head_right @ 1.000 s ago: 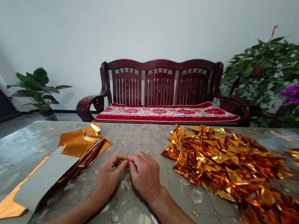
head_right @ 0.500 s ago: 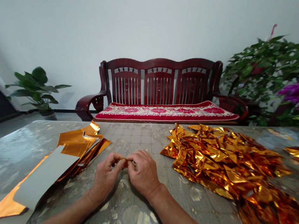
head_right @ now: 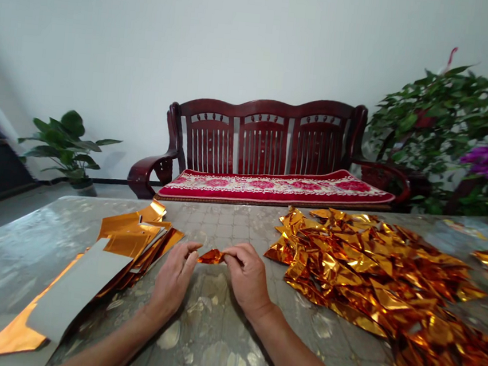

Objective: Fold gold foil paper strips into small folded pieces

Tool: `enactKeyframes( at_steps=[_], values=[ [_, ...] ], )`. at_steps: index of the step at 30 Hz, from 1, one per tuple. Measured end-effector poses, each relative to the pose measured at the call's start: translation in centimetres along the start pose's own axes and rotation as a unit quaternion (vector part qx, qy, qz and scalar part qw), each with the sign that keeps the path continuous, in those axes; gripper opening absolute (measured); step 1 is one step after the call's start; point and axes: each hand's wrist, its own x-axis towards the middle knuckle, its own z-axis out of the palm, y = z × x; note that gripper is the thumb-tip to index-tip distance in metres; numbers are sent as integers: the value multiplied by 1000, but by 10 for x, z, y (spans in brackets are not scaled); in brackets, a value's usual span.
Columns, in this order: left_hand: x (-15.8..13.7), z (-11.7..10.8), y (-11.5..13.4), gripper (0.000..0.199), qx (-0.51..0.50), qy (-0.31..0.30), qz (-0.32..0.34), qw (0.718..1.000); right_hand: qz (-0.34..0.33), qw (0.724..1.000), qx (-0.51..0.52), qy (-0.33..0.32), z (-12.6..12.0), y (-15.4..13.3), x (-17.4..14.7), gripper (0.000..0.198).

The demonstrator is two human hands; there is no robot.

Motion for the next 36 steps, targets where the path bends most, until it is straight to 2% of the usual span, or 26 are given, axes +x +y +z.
enactKeyframes(
  at_steps=[4,6,10,16,22,29,36],
  values=[
    [0,3,4,33,-67,-92,-36,993,13,999,30,13,-3,2,3,14],
    [0,7,5,34,-112,-112,-63,985,15,999,36,8,-2,0,2,14],
    [2,12,3,31,-163,-81,-120,976,17,999,26,-16,0,-6,-2,13],
    [1,10,0,27,-144,-43,-107,983,80,995,-24,-60,4,-11,-6,26],
    [-4,15,2,21,-142,-65,-82,984,105,992,-21,-69,10,-6,-9,22],
    [-5,18,5,17,-174,-66,-117,976,140,988,-18,-62,15,-8,-12,19],
    [-7,16,12,25,-235,-86,-175,952,122,990,-41,-65,15,-13,-13,24]
  ],
)
